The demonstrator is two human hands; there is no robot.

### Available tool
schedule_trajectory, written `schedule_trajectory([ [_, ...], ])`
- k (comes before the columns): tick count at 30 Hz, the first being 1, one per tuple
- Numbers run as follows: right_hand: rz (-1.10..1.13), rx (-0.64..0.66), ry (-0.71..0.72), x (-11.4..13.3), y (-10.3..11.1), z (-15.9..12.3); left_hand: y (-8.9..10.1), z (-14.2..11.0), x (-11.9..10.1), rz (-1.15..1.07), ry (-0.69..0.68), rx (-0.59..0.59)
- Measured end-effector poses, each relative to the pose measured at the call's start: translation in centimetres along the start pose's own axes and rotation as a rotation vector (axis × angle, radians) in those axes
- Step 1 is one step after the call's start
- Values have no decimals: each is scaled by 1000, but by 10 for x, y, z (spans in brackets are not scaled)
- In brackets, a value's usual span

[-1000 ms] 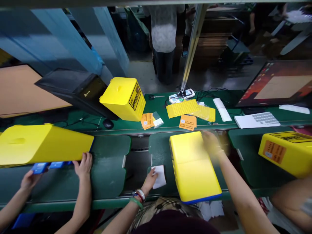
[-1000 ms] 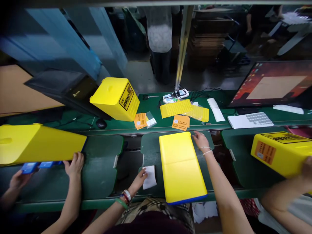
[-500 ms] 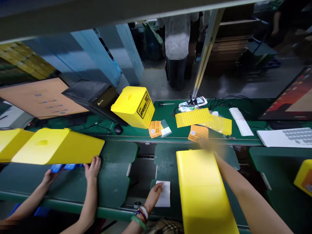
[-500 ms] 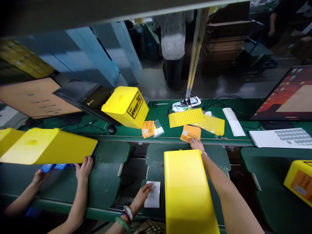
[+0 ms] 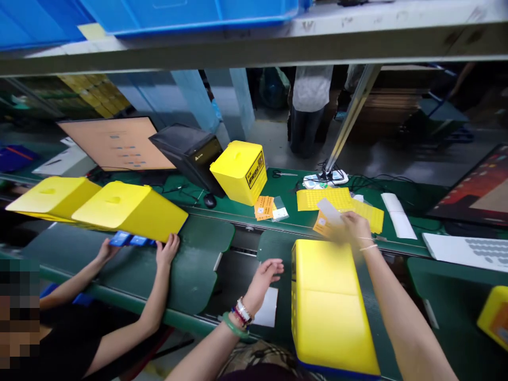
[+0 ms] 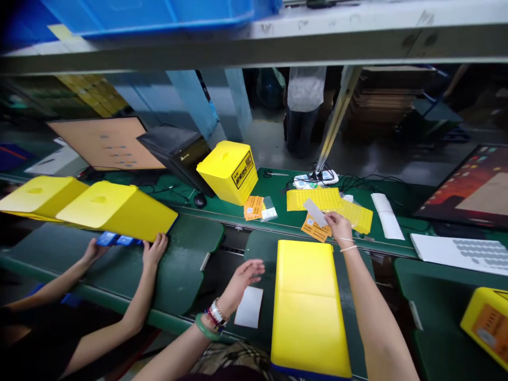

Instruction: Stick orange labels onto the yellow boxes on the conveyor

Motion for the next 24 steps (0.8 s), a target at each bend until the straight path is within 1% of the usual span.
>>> schedule_trajectory([
  [2,-15,32,117,37,19,-18,-24,-18,-29,-141,-72,153],
  [4,-47,70,338,84,35,-51,-43,-36,-52,-271,-106,278],
  [5,-72,68,444,106,43,-71,-48,-43,-60,-323,-104,309],
  [7,-133,38,608,141,54,-110,-53,-53,-69,-393,-92,313],
  [9,-170,14,688,161,61,-141,-52,-60,-71,-407,-87,281],
  [11,-164,23,683,168,62,-161,-48,-66,-68,-388,-94,254],
  [14,-63,94,579,173,58,-178,-43,-76,-62,-317,-127,240],
  [16,31,137,500,182,53,-186,-42,-82,-61,-229,-184,261],
  [18,90,163,435,196,48,-193,-42,-88,-62,-124,-267,315],
  [20,96,163,387,210,44,-198,-42,-93,-65,-29,-367,358],
  [22,77,153,360,221,42,-202,-38,-98,-70,78,-474,354],
  [24,50,135,355,229,42,-205,-33,-102,-75,232,-589,316],
])
Point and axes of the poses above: each hand's wrist, its own z-axis towards the middle knuckle, its own y-axis out of the back of the hand, x = y × z, the point moved 4 cm from there along z, towards the middle knuckle, and after that the axes turned 4 degrees about -x, right-handed, at the moved point
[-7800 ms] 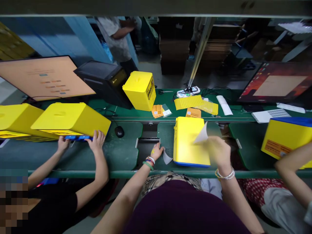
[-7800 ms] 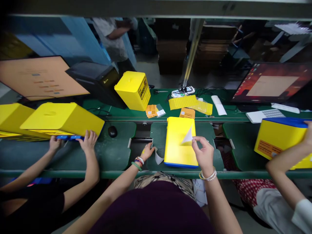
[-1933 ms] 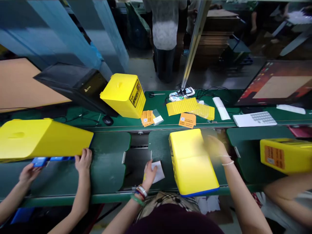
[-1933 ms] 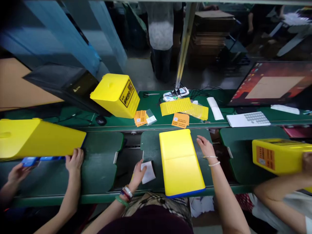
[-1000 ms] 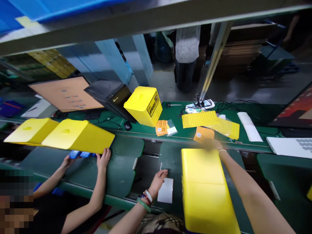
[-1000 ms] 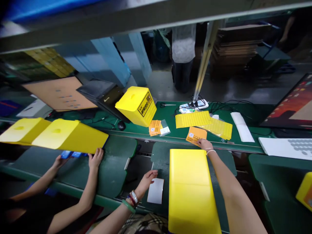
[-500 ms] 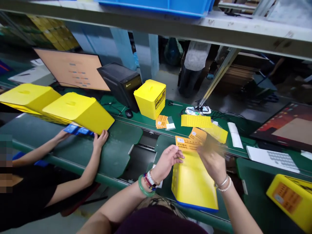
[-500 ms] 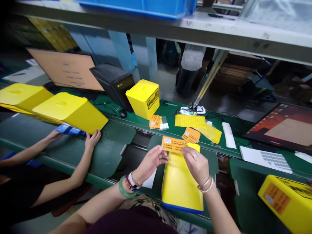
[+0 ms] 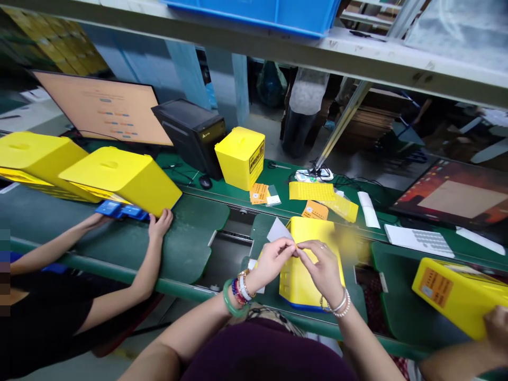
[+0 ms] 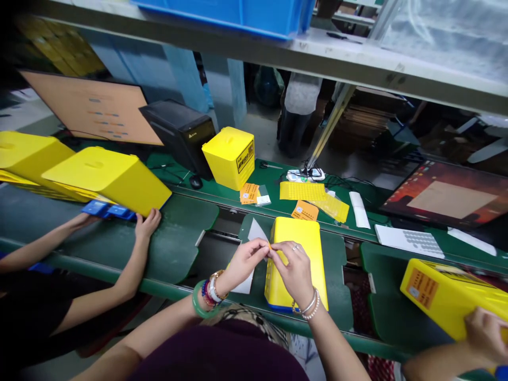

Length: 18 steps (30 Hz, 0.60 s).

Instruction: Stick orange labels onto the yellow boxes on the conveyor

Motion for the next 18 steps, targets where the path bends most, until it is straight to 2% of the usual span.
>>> schedule_trajectory([
  [4,-56,-12,-7,7,-3,-2,6,-5,-13,329,-167,1],
  [6,10,25,-78,3,-6,-3,7,-7,-15,367,-202,11],
  [9,211,99,-271,-15,-6,-3,19,-7,1,295,-128,32],
  [11,309,94,-380,-34,1,-3,38,-9,28,204,-15,6],
  [13,356,59,-465,-57,14,-7,67,-16,67,146,133,-60],
  [16,385,-47,-599,-93,37,-22,111,-41,131,273,395,-135],
  [18,392,-154,-667,-111,52,-33,128,-62,165,375,515,-139],
])
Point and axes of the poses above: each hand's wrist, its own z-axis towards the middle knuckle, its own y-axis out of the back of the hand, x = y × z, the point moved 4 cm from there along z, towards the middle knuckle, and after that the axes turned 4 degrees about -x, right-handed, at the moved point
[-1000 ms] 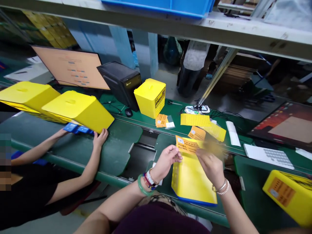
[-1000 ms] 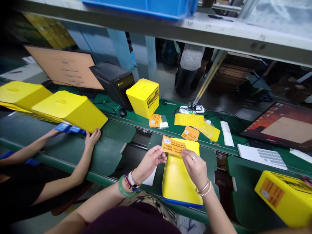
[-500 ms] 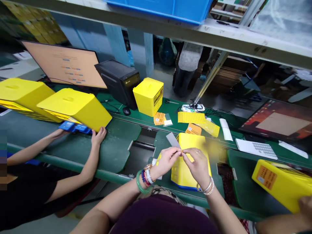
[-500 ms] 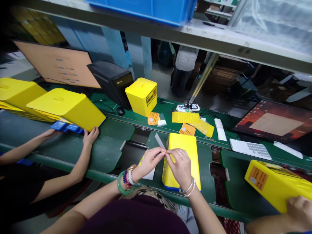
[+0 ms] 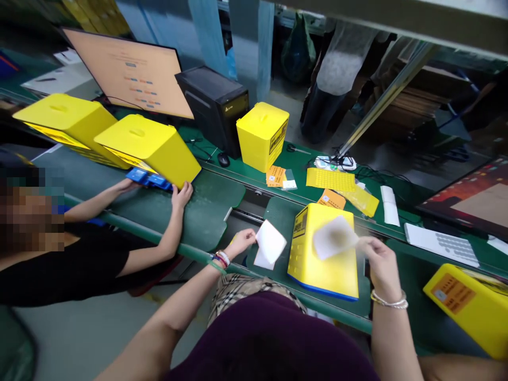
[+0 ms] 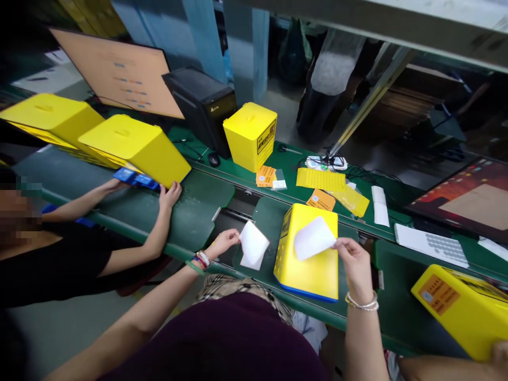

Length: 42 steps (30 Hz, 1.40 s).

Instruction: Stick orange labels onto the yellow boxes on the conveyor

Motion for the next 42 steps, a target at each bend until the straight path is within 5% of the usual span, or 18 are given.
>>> schedule_trajectory([
  [5,53,-122,6,-6,20,-4,-15,-12,56,129,158,42],
  [9,33,-69,46,8,0,-16,-29,-15,47,137,176,-5],
  [12,-132,-78,218,26,-36,-34,-42,-18,-1,22,77,-11],
  [16,-355,132,509,47,-106,-64,-71,-36,-102,-831,-40,298],
  [19,-359,269,594,49,-130,-72,-82,-47,-149,-1108,26,323],
  [24,-181,-145,263,10,-75,-39,-92,-49,-162,-1054,123,369],
  [29,58,-46,18,-23,-47,-19,-105,-47,-163,-920,118,413],
  [35,201,-141,-50,-35,-26,-5,-106,-15,-167,-607,-59,30],
  [42,34,-180,-37,-55,-10,30,-126,35,-172,-418,-131,-13],
])
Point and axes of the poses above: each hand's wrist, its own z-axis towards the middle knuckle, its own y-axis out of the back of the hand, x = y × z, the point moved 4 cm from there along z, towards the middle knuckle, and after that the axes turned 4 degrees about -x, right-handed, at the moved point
